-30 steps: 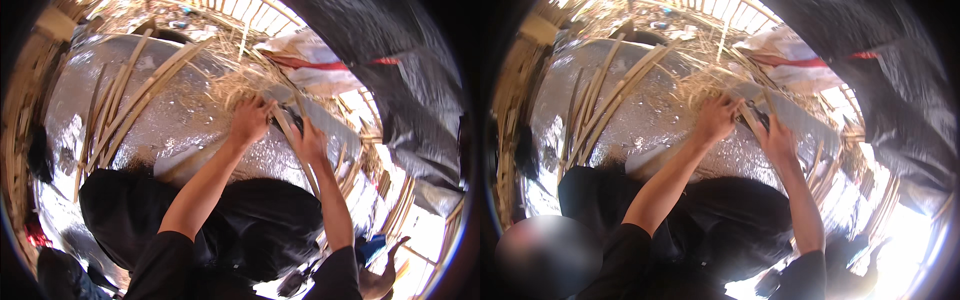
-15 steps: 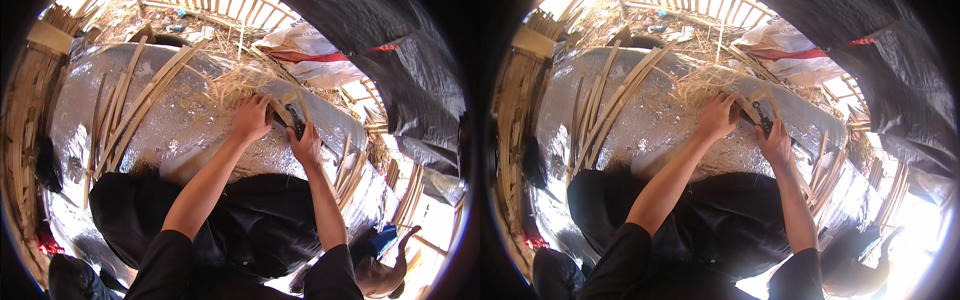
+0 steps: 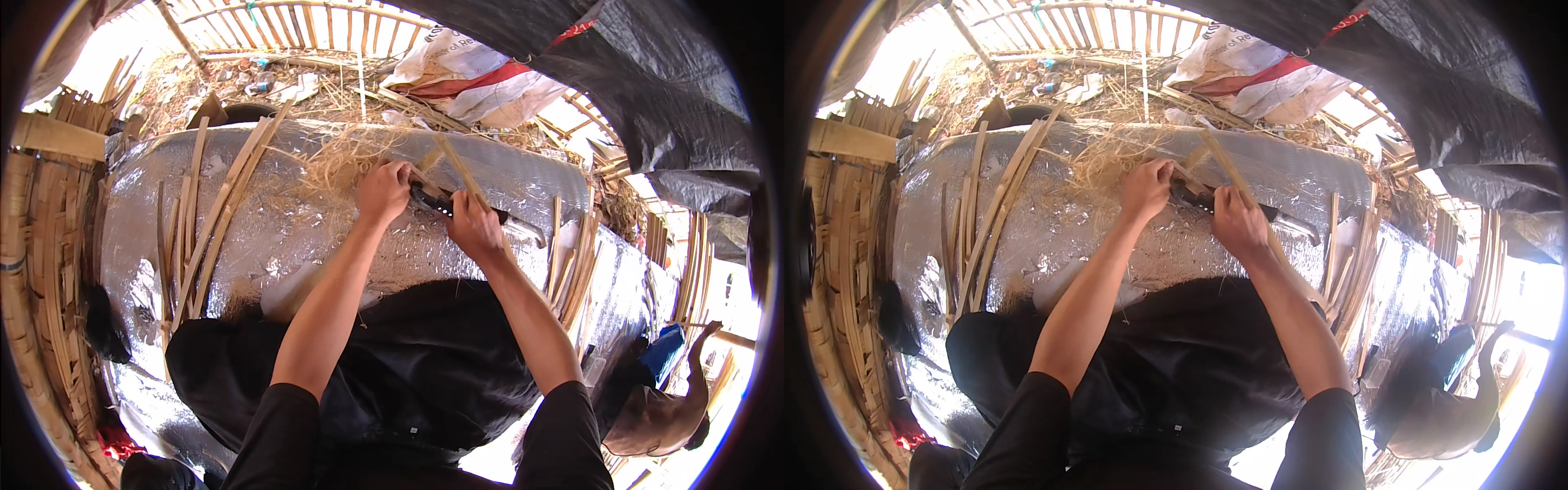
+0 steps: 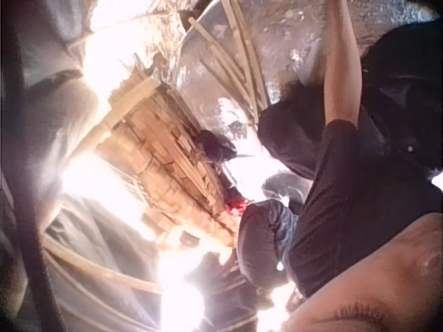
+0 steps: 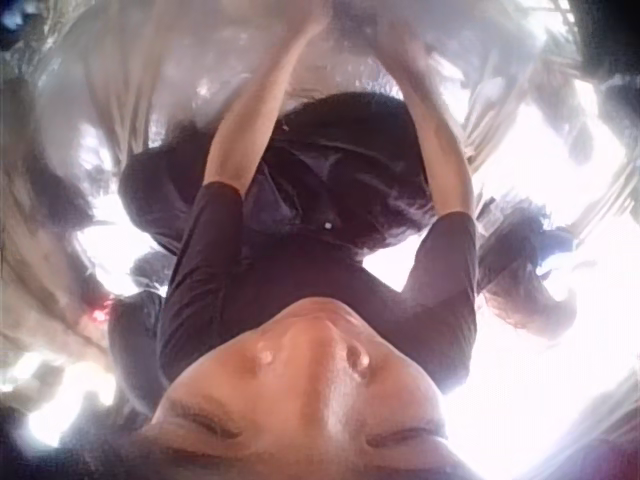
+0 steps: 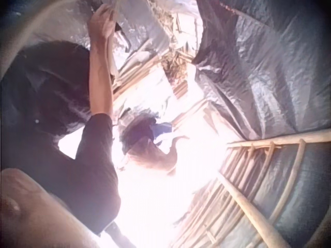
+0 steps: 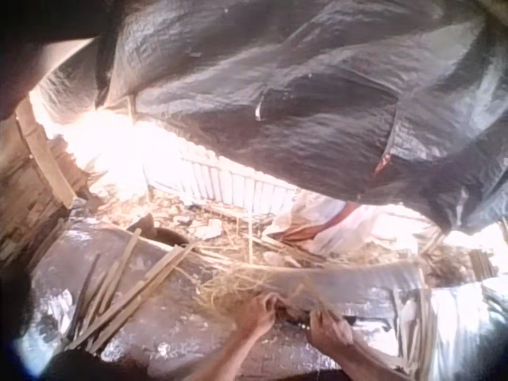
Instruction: The person uses a small hand tool to shave and thin out bamboo strips resting on a silver-covered surface, moving the tool repeatedly along the length of the wood while holding it with the other hand.
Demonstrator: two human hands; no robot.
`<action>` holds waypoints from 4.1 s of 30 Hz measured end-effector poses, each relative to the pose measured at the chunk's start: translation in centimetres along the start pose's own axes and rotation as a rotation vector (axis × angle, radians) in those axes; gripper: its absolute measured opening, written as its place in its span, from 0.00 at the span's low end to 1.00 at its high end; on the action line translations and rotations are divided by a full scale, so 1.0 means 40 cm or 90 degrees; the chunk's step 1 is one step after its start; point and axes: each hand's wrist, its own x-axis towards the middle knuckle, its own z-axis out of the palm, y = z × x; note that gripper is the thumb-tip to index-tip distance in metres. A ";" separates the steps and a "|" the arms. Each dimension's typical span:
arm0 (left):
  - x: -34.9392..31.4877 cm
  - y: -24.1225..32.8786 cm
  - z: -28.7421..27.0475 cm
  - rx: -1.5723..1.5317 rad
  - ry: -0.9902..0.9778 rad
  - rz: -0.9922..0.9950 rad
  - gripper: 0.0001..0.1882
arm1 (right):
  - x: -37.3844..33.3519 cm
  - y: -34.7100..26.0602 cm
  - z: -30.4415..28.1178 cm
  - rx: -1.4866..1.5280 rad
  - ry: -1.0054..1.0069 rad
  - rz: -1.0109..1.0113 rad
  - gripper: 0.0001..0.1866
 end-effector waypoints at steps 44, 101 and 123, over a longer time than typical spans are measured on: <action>0.138 0.220 -0.053 -0.310 -0.233 -0.309 0.23 | 0.018 0.098 -0.137 0.206 -0.028 0.330 0.28; 0.155 0.132 -0.049 -0.186 -0.268 -0.247 0.23 | -0.198 0.329 -0.128 0.275 -0.009 0.140 0.21; 0.111 0.158 -0.026 -0.168 -0.203 -0.198 0.20 | -0.378 0.448 0.074 0.402 0.233 0.453 0.20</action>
